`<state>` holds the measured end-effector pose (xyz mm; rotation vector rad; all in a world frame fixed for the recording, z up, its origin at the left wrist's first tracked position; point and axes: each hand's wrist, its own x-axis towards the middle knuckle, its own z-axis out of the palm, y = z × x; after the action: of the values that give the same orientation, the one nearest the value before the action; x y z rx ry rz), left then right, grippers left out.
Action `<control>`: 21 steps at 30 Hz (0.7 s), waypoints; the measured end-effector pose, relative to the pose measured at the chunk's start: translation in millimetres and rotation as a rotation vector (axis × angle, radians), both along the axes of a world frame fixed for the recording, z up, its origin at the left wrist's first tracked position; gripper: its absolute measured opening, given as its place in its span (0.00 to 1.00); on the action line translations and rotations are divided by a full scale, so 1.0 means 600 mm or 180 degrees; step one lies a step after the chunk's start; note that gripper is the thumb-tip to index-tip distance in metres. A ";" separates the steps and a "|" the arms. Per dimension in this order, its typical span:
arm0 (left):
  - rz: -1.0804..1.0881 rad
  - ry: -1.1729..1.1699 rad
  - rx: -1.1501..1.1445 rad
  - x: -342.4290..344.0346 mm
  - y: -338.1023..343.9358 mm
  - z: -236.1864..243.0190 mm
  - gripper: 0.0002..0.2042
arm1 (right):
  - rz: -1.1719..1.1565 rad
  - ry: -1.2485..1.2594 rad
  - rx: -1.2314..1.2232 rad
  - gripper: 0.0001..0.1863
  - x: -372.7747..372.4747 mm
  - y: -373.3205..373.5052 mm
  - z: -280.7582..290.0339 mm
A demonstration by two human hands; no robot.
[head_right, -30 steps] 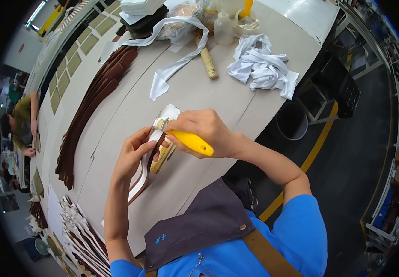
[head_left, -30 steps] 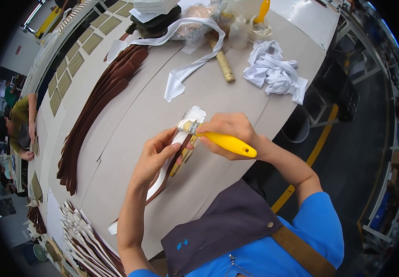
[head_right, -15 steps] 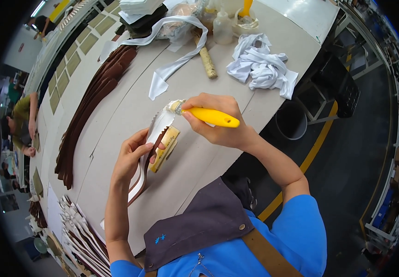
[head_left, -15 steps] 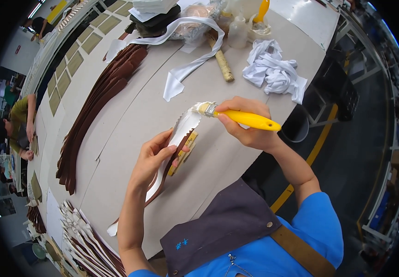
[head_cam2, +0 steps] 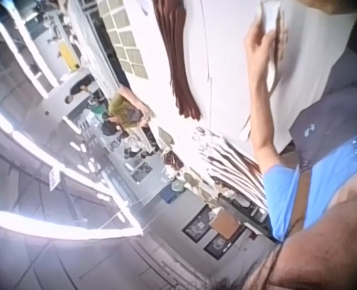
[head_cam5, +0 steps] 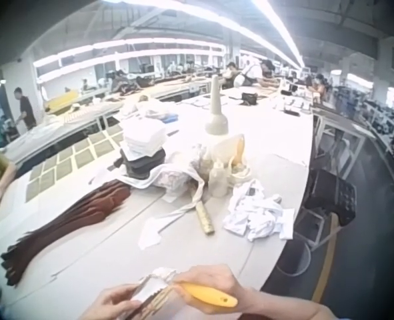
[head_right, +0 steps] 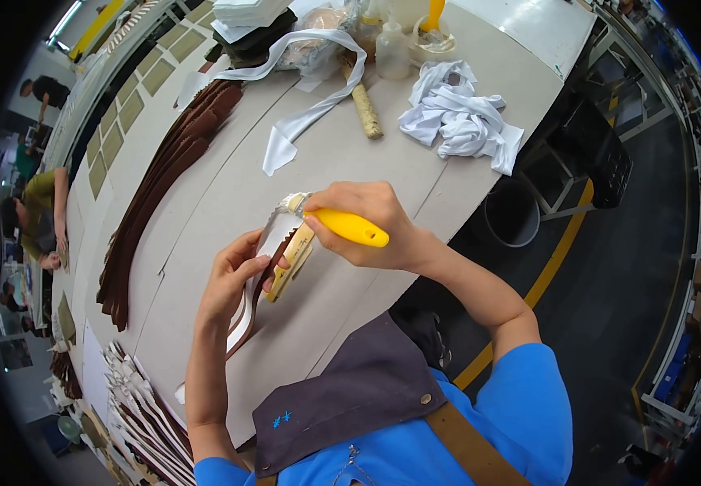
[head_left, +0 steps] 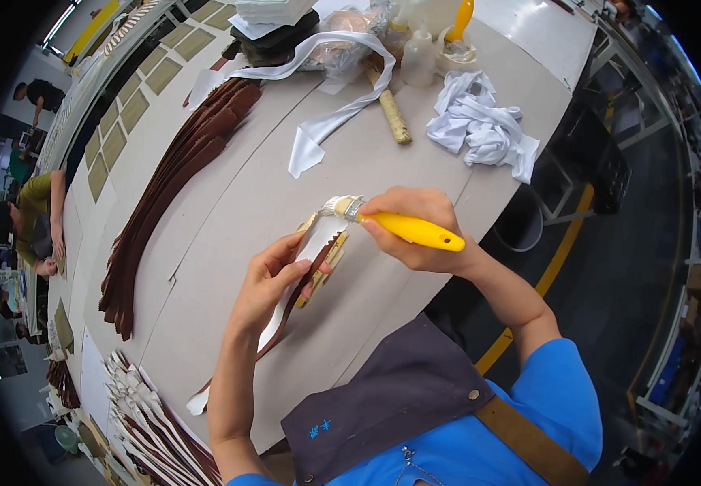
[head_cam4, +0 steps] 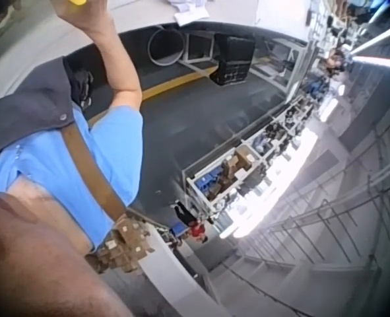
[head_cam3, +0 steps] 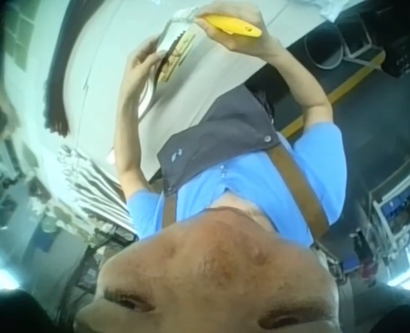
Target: Applying a white finish or adhesive to the ends of leather straps using a handheld brush.
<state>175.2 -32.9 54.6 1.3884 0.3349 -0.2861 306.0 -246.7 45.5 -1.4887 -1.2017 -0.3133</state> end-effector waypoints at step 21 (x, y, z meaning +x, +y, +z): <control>0.0235 0.0326 0.0462 0.006 -0.014 0.023 0.13 | 0.0296 0.0559 -0.0470 0.08 -0.008 -0.025 0.054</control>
<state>178.7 -41.0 68.1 1.5033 0.4988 -0.2769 301.1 -261.9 78.1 -1.5471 -1.1679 -0.0304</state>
